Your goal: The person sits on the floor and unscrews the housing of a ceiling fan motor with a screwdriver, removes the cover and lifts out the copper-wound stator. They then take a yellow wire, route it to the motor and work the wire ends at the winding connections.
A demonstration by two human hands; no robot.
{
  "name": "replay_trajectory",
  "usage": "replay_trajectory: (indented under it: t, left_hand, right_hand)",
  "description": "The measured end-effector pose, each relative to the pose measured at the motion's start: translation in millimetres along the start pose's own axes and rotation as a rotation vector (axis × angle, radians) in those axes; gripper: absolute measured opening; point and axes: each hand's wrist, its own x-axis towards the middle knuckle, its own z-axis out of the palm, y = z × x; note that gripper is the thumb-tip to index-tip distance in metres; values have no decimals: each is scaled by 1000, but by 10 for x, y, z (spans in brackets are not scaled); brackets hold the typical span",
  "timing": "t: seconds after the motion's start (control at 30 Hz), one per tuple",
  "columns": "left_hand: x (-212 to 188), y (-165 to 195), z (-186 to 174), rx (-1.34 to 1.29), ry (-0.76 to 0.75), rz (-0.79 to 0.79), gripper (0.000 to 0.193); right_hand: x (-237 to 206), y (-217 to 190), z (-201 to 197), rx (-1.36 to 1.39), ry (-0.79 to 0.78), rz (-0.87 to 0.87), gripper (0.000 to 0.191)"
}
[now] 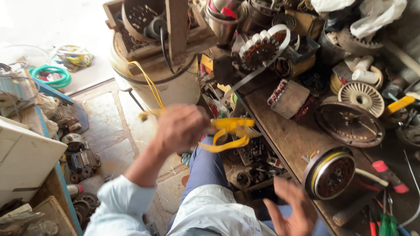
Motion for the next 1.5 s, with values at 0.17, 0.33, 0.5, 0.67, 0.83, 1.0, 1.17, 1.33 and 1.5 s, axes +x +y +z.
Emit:
replay_trajectory:
  t: [0.17,0.33,0.5,0.67,0.83,1.0,1.17,1.33,1.5]
  left_hand:
    - [-614,188,105,76,-52,-86,26]
    - [-942,261,-69,33,-42,-139,27]
    - [-1062,340,-80,28,-16,-195,27]
    - [-1256,473,150,-58,265,-244,30]
    - [-1618,868,423,-763,-765,-369,41]
    - [-1642,617,934,-2025,362,-1160,125]
    - [-1686,129,1112,-2185,754,-1199,112]
    - [-1444,58,1215,-2150,612,-1196,79]
    - [-892,583,1557,-2063,388,-1128,44]
  right_hand:
    - [750,-244,577,42,-178,-60,67]
    - [1182,-285,883,143,-167,-237,65]
    - [1257,-393,1012,278,-412,-326,38]
    - [1212,-397,1026,309,-234,-350,22]
    - [992,-260,495,208,-169,-284,24]
    - [371,-321,-206,49,-219,-256,35]
    - [-412,-105,-421,-86,-172,-57,27]
    - [-1043,14,-495,-211,-142,299,12]
    - [-1084,57,-239,-157,-338,556,18]
